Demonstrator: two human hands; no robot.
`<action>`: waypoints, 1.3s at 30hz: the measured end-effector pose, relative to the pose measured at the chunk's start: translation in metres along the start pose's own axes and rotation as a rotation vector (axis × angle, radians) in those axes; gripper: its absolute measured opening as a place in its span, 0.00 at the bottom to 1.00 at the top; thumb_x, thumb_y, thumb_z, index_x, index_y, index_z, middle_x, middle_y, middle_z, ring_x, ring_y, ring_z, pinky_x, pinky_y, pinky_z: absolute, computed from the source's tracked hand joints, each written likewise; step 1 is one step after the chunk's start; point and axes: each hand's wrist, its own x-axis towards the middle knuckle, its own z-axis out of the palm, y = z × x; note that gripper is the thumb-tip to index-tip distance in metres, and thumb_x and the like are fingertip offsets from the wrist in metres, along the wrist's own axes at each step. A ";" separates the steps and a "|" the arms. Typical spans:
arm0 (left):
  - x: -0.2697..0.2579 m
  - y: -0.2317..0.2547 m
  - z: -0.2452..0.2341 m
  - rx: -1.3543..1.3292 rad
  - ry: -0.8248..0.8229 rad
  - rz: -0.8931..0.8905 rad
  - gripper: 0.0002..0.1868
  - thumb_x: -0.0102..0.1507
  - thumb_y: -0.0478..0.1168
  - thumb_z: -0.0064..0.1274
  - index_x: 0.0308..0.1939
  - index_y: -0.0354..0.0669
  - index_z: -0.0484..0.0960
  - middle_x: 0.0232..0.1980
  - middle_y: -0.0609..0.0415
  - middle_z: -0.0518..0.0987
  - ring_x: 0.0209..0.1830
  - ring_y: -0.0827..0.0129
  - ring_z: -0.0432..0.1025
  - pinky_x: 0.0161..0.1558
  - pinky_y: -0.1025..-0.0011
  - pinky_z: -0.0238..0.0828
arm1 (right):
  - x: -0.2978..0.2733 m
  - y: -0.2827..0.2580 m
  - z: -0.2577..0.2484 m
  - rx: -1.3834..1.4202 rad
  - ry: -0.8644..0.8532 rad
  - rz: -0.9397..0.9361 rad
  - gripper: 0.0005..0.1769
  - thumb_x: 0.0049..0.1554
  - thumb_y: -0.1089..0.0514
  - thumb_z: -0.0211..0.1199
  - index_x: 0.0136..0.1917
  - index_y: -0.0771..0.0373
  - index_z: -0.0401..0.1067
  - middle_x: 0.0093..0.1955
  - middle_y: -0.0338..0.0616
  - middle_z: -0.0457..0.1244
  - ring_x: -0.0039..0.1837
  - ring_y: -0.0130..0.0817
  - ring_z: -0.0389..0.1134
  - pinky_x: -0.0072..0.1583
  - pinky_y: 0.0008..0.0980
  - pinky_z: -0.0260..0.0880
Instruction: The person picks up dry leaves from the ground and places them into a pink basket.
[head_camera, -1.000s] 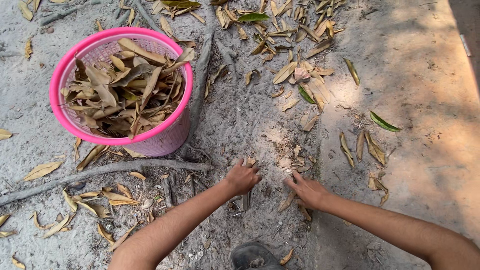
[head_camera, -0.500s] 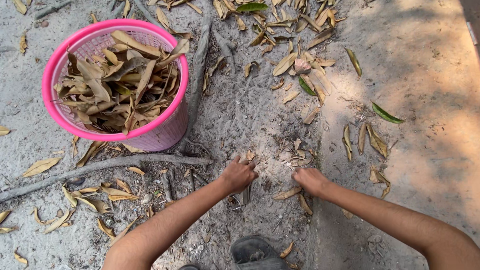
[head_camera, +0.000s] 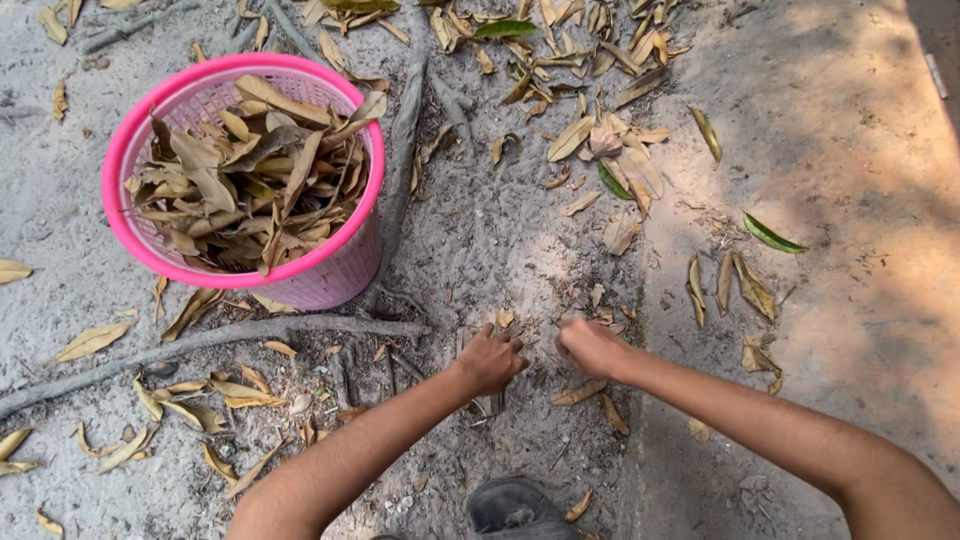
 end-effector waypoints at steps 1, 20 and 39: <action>-0.001 -0.002 0.003 0.002 -0.003 -0.013 0.17 0.66 0.41 0.50 0.60 0.54 0.79 0.65 0.45 0.72 0.64 0.54 0.69 0.69 0.40 0.56 | 0.007 -0.004 -0.015 0.063 0.032 0.019 0.14 0.44 0.80 0.55 0.38 0.67 0.76 0.44 0.49 0.68 0.44 0.38 0.73 0.44 0.32 0.77; -0.047 -0.048 0.031 -0.104 0.211 -0.139 0.16 0.60 0.42 0.55 0.52 0.53 0.83 0.57 0.50 0.77 0.61 0.58 0.72 0.64 0.44 0.61 | 0.183 -0.295 -0.282 1.064 0.475 -0.501 0.20 0.61 0.61 0.63 0.65 0.65 0.63 0.61 0.44 0.65 0.43 0.33 0.80 0.44 0.27 0.82; -0.046 -0.037 0.036 0.071 0.269 -0.065 0.18 0.58 0.35 0.53 0.52 0.53 0.81 0.53 0.52 0.78 0.60 0.60 0.72 0.60 0.50 0.65 | -0.022 -0.003 -0.004 -0.223 0.060 -0.162 0.09 0.51 0.54 0.67 0.44 0.59 0.74 0.42 0.49 0.69 0.43 0.51 0.73 0.43 0.51 0.74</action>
